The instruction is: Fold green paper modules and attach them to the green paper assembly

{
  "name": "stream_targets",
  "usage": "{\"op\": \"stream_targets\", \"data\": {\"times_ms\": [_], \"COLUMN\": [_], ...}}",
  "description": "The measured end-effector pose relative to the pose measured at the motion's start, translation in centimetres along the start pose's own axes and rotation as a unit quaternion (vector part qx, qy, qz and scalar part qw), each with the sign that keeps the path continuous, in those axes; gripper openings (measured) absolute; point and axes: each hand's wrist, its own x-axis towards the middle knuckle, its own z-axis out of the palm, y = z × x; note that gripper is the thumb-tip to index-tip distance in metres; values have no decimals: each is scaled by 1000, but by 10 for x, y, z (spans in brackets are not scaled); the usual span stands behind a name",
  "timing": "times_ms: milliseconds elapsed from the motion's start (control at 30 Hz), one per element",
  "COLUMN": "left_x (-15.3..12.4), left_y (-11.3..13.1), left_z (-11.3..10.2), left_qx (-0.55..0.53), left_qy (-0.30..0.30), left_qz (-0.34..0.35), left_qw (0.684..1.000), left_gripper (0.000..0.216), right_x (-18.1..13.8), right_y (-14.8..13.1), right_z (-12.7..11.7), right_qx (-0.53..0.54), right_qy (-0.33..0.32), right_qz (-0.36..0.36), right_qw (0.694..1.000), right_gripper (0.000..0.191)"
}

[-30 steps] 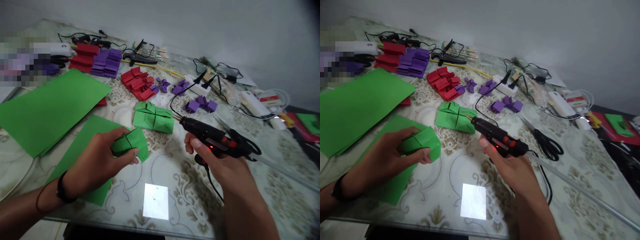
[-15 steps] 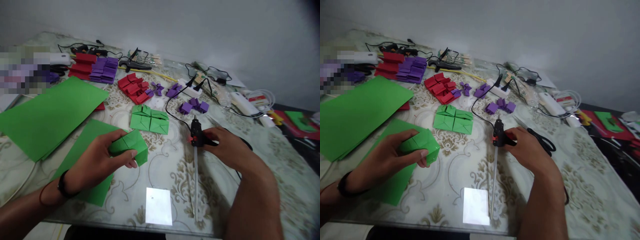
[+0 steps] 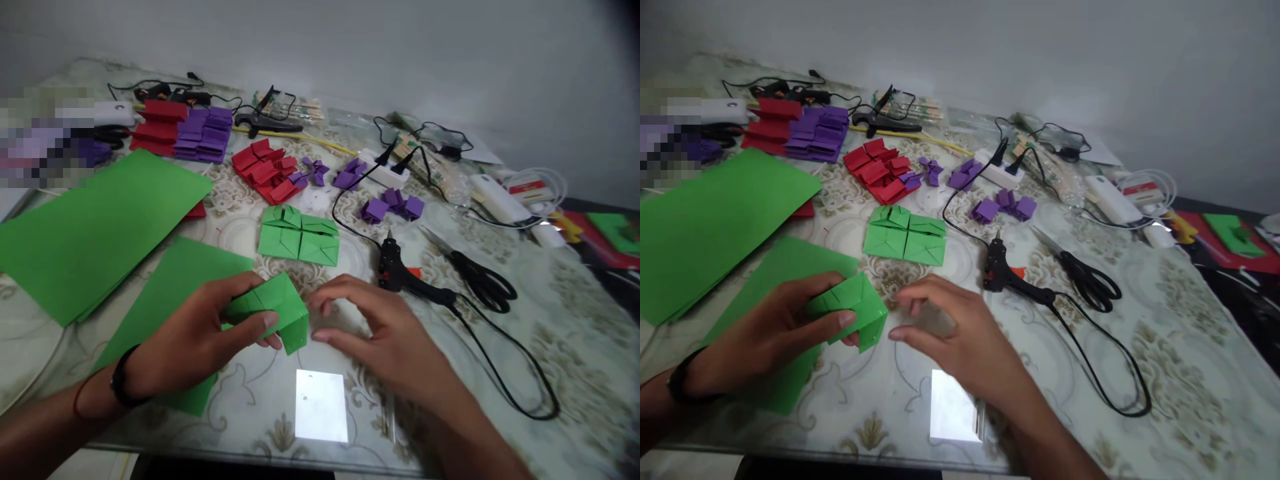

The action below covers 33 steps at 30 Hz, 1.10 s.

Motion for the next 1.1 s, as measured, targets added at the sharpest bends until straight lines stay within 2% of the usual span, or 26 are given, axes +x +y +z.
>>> {"op": "stream_targets", "data": {"times_ms": [133,333,533,700,933,1100], "left_x": [0,-3,-3,-3,-3,0], "left_y": [-3,-5,-5,-8,-8,-11], "left_z": [1,2,3,4,3,4], "left_qx": [1,29,-2,-8,42,104], "left_qy": [-29,-30,-38,-47,-64,-45], "left_qz": [20,20,19,23,26,21], "left_qw": [999,999,999,999,997,993], "left_gripper": [21,31,31,32,29,26], "right_x": [0,0,-1,-2,-3,-3], "right_y": [-5,-7,-8,-7,-5,-5], "right_z": [19,22,24,26,29,31], "right_qx": [60,136,133,153,147,160], "right_qy": [-14,-19,-12,-24,-12,-13], "right_qz": [26,69,90,116,134,147], "right_qw": [998,988,987,981,980,976], "right_gripper": [19,12,20,18,22,21]}}
